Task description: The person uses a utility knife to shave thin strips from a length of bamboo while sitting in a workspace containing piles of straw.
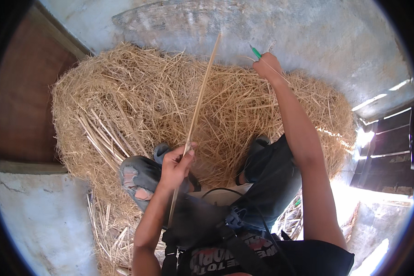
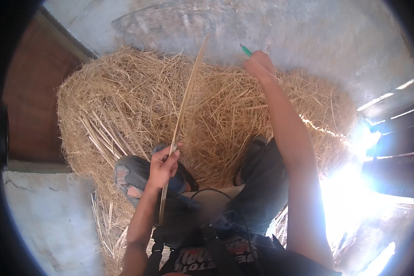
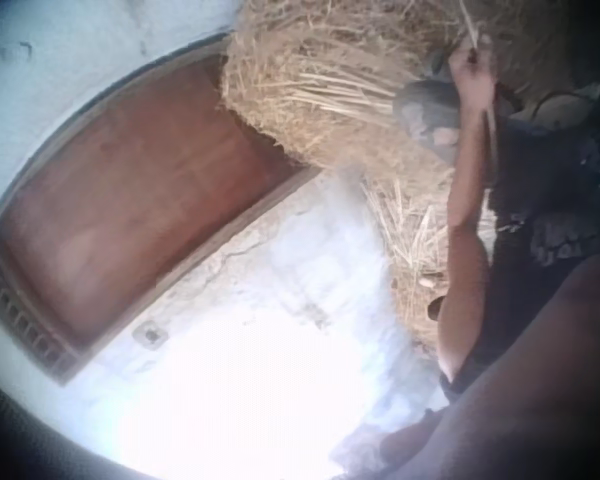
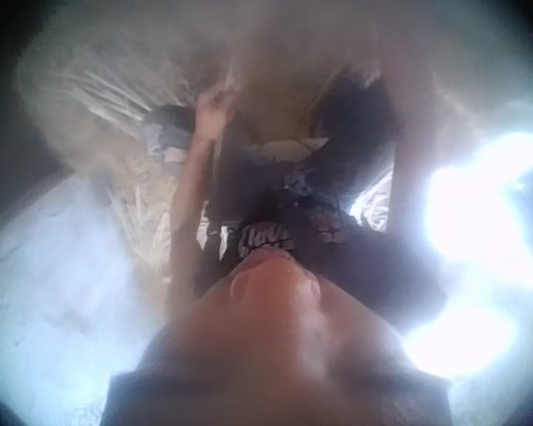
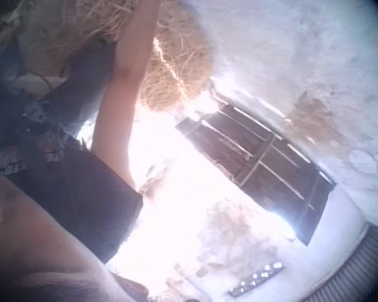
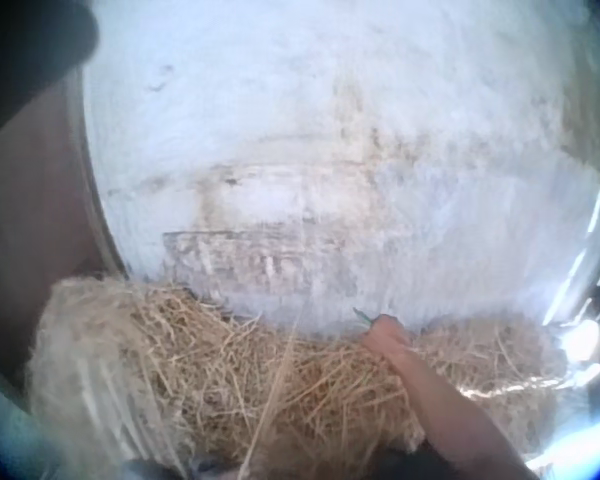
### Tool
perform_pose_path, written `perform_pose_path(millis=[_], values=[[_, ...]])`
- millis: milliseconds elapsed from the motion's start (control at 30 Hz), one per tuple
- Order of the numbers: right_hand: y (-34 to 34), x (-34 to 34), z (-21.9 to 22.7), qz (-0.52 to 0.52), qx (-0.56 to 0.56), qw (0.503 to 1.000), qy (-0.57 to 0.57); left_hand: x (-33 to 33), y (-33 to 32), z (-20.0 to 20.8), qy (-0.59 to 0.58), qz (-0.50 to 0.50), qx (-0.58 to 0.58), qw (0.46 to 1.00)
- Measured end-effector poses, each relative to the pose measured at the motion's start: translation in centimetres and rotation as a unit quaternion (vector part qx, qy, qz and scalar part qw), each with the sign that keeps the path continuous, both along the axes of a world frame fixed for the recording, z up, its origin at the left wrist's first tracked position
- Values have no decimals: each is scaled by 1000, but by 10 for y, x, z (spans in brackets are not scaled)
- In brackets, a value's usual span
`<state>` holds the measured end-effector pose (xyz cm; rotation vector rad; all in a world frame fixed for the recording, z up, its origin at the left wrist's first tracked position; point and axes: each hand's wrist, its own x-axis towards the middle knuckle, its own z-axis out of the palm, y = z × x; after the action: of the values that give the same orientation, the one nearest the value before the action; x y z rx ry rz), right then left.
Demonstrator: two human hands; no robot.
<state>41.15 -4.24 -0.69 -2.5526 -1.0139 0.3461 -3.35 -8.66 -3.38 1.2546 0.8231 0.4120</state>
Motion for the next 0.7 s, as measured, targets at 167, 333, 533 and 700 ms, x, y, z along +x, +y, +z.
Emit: perform_pose_path(millis=[167,333,533,700], values=[[5,-41,16,75,33,991,109,0,10,9,-50,18,-67,996],[-4,-89,34,202,67,970,119,-5,17,10,-91,5,-96,991],[-9,-124,43,193,48,978,64,-5,17,10,-96,-7,-91,991],[-14,-160,33,281,-7,959,47,-4,17,6,-76,-10,-69,995]])
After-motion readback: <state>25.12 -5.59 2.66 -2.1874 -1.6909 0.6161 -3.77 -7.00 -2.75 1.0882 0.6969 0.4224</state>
